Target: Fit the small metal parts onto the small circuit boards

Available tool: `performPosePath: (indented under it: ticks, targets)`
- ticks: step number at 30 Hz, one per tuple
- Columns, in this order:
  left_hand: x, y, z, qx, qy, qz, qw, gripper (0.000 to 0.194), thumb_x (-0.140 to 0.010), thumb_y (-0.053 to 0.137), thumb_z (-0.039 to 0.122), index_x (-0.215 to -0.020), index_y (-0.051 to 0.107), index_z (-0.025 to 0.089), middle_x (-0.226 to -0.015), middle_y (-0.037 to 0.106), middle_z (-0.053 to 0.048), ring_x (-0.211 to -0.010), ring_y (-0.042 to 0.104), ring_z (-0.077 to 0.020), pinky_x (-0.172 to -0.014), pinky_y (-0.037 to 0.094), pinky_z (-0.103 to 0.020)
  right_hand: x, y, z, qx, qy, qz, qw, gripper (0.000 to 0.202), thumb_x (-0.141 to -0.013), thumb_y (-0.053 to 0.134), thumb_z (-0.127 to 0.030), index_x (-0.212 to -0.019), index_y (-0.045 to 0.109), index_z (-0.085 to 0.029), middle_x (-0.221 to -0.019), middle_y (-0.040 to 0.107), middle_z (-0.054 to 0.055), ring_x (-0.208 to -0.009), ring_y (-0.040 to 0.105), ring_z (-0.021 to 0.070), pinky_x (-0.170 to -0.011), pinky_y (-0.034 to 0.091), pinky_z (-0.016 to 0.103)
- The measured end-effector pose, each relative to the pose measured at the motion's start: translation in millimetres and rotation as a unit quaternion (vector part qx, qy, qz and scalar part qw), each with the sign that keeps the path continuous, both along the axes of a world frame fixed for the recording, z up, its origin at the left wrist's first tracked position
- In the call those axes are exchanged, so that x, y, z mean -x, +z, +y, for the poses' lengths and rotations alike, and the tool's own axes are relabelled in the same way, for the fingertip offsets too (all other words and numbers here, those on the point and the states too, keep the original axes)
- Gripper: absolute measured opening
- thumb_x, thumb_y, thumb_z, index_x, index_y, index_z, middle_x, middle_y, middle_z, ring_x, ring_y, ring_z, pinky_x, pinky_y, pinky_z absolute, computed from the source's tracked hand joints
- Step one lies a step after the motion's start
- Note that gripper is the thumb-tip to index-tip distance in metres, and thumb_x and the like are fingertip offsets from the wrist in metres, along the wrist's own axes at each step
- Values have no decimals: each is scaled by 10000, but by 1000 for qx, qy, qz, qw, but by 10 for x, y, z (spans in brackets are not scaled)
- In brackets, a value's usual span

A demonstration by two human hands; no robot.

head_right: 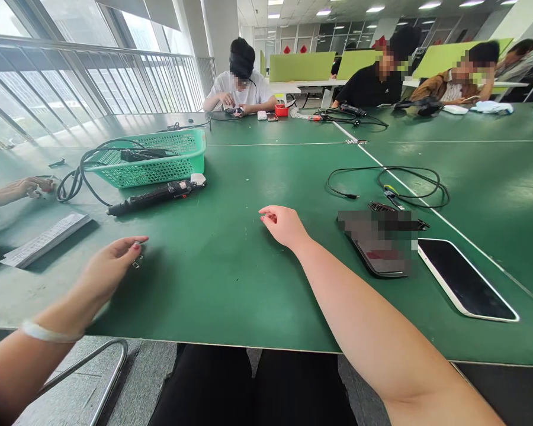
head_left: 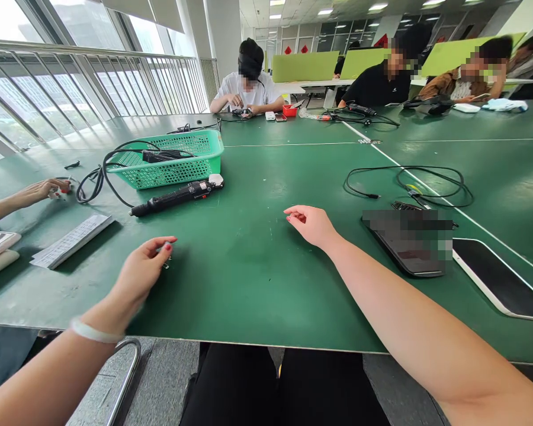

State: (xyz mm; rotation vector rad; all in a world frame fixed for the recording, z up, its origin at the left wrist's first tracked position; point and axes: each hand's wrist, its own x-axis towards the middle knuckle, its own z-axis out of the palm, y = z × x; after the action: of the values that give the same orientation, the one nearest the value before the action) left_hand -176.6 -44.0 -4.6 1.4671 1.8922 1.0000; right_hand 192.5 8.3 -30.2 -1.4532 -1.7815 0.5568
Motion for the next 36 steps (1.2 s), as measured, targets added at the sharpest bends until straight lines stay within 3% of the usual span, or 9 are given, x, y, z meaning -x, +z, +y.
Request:
performPosePath:
  ticks: [3,7,10,12,18,24,28,32,36]
  targets:
    - [-579,-69,99,-21,-35,-41,998,385,-711,609,467,-967,676,188,-961,692,-67,-883,594,-188,-813,441,-304,22,9,-7,5,5,-10,1000,238,-812,513,-307,-957,677,-214,-760,669,16,-637,577,135,-676,482,305]
    - [-1466,-52,341,-2,-147,-207,967,244,-778,586,330,-949,676,181,-1029,690,-71,-916,592,-148,-849,430,-271,12,13,-1,13,-1,-20,1000,242,-822,515,-304,-975,682,-220,-811,693,24,-695,611,144,-716,492,307]
    - [-1967,1,496,22,-143,-292,946,244,-797,580,294,-981,677,167,-1031,680,-75,-882,576,-133,-821,428,-265,-22,23,11,38,1,-52,998,231,-834,511,-280,-964,694,-225,-914,711,33,-791,635,152,-782,490,308]
    - [-2135,14,551,19,-129,-325,937,254,-804,578,285,-1004,677,164,-1021,672,-68,-882,558,-125,-828,416,-258,-44,30,21,62,2,-74,995,223,-831,519,-253,-957,702,-228,-976,709,37,-837,640,153,-806,488,306]
    - [-2079,-70,569,40,-128,-381,915,213,-820,576,227,-999,675,172,-846,626,-19,-691,495,-71,-730,403,-221,-51,28,42,53,6,-115,992,189,-763,584,-168,-848,734,-246,-910,701,26,-803,634,158,-765,494,295]
    - [-2006,-73,581,84,-151,-467,867,196,-869,478,122,-979,640,108,-930,634,-71,-721,573,-66,-808,455,-248,-8,61,-15,38,3,-106,994,233,-755,536,-104,-766,723,-243,-821,702,17,-727,624,153,-715,491,296]
    - [-2008,-40,567,108,-156,-465,865,225,-875,455,101,-999,643,88,-936,650,-94,-725,591,-75,-861,470,-271,26,120,-70,68,-10,50,996,199,-767,539,-146,-868,697,-212,-769,691,21,-660,613,130,-698,513,309]
    - [-2013,-57,564,120,-172,-462,862,240,-872,465,108,-1028,644,73,-909,662,-96,-698,601,-80,-884,479,-302,74,166,-104,76,26,229,970,193,-705,639,-207,-893,671,-179,-758,661,18,-665,599,121,-662,525,297]
    - [-2033,-69,549,126,-208,-461,854,250,-862,480,112,-1036,657,77,-901,680,-100,-717,609,-93,-890,477,-323,122,177,-127,70,58,305,948,238,-641,716,-265,-853,667,-170,-767,674,26,-707,614,132,-668,525,293]
